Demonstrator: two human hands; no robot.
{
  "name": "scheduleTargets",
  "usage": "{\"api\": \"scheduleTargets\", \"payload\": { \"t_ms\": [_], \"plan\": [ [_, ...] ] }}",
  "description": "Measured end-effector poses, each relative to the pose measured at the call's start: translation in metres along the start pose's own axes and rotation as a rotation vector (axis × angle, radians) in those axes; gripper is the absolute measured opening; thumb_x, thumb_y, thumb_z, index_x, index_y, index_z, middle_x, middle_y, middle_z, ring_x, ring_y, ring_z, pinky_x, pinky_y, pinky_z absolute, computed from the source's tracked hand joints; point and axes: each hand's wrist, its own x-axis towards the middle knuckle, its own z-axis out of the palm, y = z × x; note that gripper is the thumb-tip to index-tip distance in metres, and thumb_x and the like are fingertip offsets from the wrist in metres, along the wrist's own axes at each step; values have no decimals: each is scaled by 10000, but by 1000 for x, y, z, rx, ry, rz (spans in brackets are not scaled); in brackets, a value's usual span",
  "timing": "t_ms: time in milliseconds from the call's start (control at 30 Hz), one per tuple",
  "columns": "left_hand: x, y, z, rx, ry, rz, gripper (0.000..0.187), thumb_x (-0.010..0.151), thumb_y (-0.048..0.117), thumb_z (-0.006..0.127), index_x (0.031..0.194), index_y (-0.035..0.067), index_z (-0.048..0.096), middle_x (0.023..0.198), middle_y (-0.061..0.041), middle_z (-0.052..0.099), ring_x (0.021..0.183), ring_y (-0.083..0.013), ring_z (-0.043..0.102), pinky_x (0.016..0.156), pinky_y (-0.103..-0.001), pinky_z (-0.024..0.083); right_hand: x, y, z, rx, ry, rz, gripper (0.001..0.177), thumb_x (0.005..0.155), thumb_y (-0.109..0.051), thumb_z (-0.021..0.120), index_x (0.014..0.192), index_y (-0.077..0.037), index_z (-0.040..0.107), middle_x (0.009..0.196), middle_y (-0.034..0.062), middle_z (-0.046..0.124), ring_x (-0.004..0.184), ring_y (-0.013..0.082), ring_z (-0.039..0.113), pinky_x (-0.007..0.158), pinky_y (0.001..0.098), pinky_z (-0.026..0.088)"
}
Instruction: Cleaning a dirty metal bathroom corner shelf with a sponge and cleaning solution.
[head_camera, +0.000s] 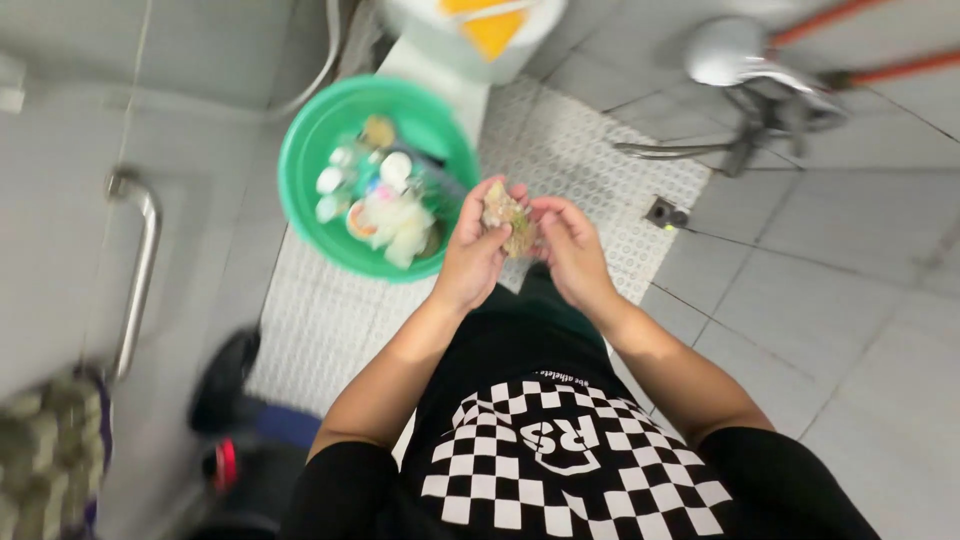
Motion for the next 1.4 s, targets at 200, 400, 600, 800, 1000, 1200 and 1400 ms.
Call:
{"api": "scheduleTargets", "payload": {
  "t_ms": [200,400,600,800,1000,1200,1400],
  "plan": [
    [17,-53,94,554,-311,-73,596,1000,-45,527,1564,63,367,1565,-92,478,1417,-178,476,1194,-311,367,-65,-78,-61,395,-23,47,376,955,-78,631,1325,-101,566,1157,58,699,981,165,702,816,329,594],
    [21,-137,190,611,-526,-183,569,1022,54,587,1555,59,388,1500,-85,536,1343,-170,534,1134,-321,430,-139,-108,-166,477,2,-84,312,1024,-104,636,1320,-17,589,1126,82,709,912,175,717,754,340,594],
    [23,-235,256,475,-582,-346,497,1062,124,552,1536,28,434,1345,-118,634,1185,-169,626,1021,-333,516,-203,-141,-244,514,186,-326,297,1048,-184,568,1277,-6,631,1097,105,729,924,188,728,786,363,611],
    [29,-309,291,472,-673,-416,372,1089,162,549,1422,-2,527,1183,-101,703,1045,-150,662,913,-317,552,-254,-158,-300,526,340,-459,232,1018,-107,582,1215,7,629,1087,116,730,941,198,738,801,375,621],
    [36,-345,328,543,-721,-505,370,1074,123,559,1432,33,533,1160,-57,685,1024,-103,627,897,-291,523,-269,-169,-333,642,400,-618,218,1037,-120,586,1209,4,636,1080,122,740,922,192,739,775,348,613],
    [66,-366,355,539,-848,-509,328,1060,91,571,1381,31,537,1206,-58,674,1071,-112,634,937,-300,539,-262,-178,-363,651,474,-701,161,1046,-129,594,1151,-14,636,1065,112,734,931,194,738,782,358,616],
    [113,-377,386,651,-874,-555,334,1048,102,582,1372,36,538,1152,-73,684,993,-148,648,893,-311,551,-235,-216,-386,708,578,-766,85,1038,-121,584,1083,-57,616,1026,87,726,911,185,730,785,336,615]
  ]
}}
